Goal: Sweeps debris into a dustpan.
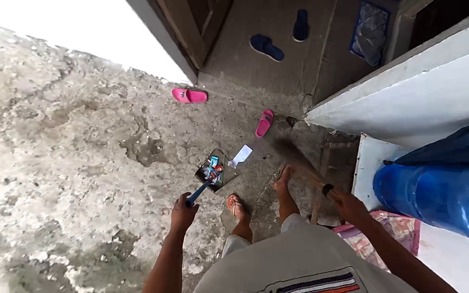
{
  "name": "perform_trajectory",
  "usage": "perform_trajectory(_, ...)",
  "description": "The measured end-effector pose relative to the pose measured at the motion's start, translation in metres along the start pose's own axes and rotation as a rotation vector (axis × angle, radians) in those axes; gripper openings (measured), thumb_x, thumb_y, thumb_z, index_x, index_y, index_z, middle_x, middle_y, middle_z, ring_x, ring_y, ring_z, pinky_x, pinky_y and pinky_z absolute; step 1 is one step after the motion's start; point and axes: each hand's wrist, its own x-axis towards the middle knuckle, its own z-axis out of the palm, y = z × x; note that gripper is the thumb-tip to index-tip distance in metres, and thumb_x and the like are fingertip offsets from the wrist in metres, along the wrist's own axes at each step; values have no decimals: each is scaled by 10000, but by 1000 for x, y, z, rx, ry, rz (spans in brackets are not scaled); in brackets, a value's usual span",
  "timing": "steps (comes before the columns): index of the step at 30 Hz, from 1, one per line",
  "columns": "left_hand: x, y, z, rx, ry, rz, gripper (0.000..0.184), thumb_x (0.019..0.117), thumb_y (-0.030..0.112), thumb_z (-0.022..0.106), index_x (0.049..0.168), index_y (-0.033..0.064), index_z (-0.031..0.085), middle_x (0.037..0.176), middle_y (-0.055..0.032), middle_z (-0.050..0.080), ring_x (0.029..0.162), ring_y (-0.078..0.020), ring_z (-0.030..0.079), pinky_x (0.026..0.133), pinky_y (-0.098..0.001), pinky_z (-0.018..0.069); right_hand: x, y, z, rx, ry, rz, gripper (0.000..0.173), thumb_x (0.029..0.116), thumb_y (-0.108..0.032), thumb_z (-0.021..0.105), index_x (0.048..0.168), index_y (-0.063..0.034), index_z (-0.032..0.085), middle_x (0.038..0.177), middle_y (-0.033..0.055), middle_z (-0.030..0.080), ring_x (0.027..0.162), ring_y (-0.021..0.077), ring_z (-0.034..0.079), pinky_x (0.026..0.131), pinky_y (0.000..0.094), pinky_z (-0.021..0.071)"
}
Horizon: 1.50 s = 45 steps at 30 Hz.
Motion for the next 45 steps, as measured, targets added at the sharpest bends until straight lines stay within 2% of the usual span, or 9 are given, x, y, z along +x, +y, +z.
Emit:
perform_trajectory(7, 10, -20, 20, -234, -7, 1, 469, 911, 205, 780, 1320, 30, 631, 1392, -232, 579, 1292, -357, 564, 1096, -533, 440, 51, -56, 77, 440, -16, 193, 607, 968, -332, 691, 1445, -8, 506, 1288, 269, 634, 1195, 417, 622, 1021, 607, 485)
perform_trajectory(11, 10, -15, 23, -164, -56, 18, 438, 903, 171, 764, 1305, 47, 642, 1371, -200, 606, 1255, -330, 597, 1079, -511, 460, 28, -156, 152, 294, -180, -49, 624, 932, -343, 697, 1441, -24, 530, 1280, 250, 653, 1188, 401, 641, 1016, 589, 505)
perform_trajectory(14, 8, -17, 24, -148, -63, 26, 436, 902, 176, 762, 1305, 56, 647, 1348, -190, 621, 1241, -318, 606, 1074, -498, 466, 5, -183, 174, 93, -276, -223, 779, 931, -396, 704, 1578, -82, 404, 1387, 222, 621, 1269, 364, 616, 1073, 568, 481)
perform_trajectory(23, -11, -76, 4, -224, -52, 18, 428, 907, 188, 765, 1306, 73, 659, 1286, -192, 663, 1211, -319, 629, 1065, -518, 468, -71, -96, 107, 94, -286, -103, 715, 1031, -307, 633, 1606, -36, 308, 1525, 279, 478, 1410, 425, 480, 1178, 536, 370)
perform_trajectory(27, -25, -90, 8, -165, -81, 58, 438, 906, 178, 756, 1313, 52, 652, 1353, -180, 633, 1243, -307, 616, 1085, -497, 463, -58, -128, 133, 328, -152, 63, 592, 993, -298, 674, 1450, 36, 498, 1309, 290, 633, 1220, 425, 619, 1050, 576, 470)
perform_trajectory(30, -28, -88, 19, -148, -79, 83, 405, 908, 162, 750, 1282, 35, 663, 1355, -201, 622, 1242, -324, 612, 1082, -495, 463, -40, -179, 154, 338, -336, 73, 599, 994, -314, 692, 1482, -29, 492, 1377, 267, 600, 1291, 399, 579, 1108, 571, 427)
perform_trajectory(33, -29, -93, 21, -174, -73, 64, 396, 910, 169, 748, 1274, 38, 663, 1355, -197, 619, 1238, -313, 611, 1080, -474, 467, -16, -155, 187, 228, -386, -96, 690, 965, -331, 717, 1549, -90, 441, 1404, 241, 601, 1303, 375, 588, 1111, 554, 445)
perform_trajectory(40, -36, -129, 16, -275, -45, 18, 435, 919, 237, 759, 1301, 52, 661, 1342, -188, 636, 1235, -319, 619, 1086, -503, 463, -75, -130, 62, 346, -164, -279, 590, 1008, -220, 636, 1520, 6, 449, 1396, 256, 595, 1273, 337, 605, 1101, 500, 467)
perform_trajectory(45, -40, -120, 23, -380, -34, -20, 453, 927, 262, 750, 1315, 49, 652, 1372, -195, 617, 1270, -321, 600, 1109, -503, 452, -13, -219, 85, 152, -22, -233, 615, 1007, -243, 645, 1534, -14, 425, 1386, 287, 581, 1269, 423, 588, 1072, 594, 461)
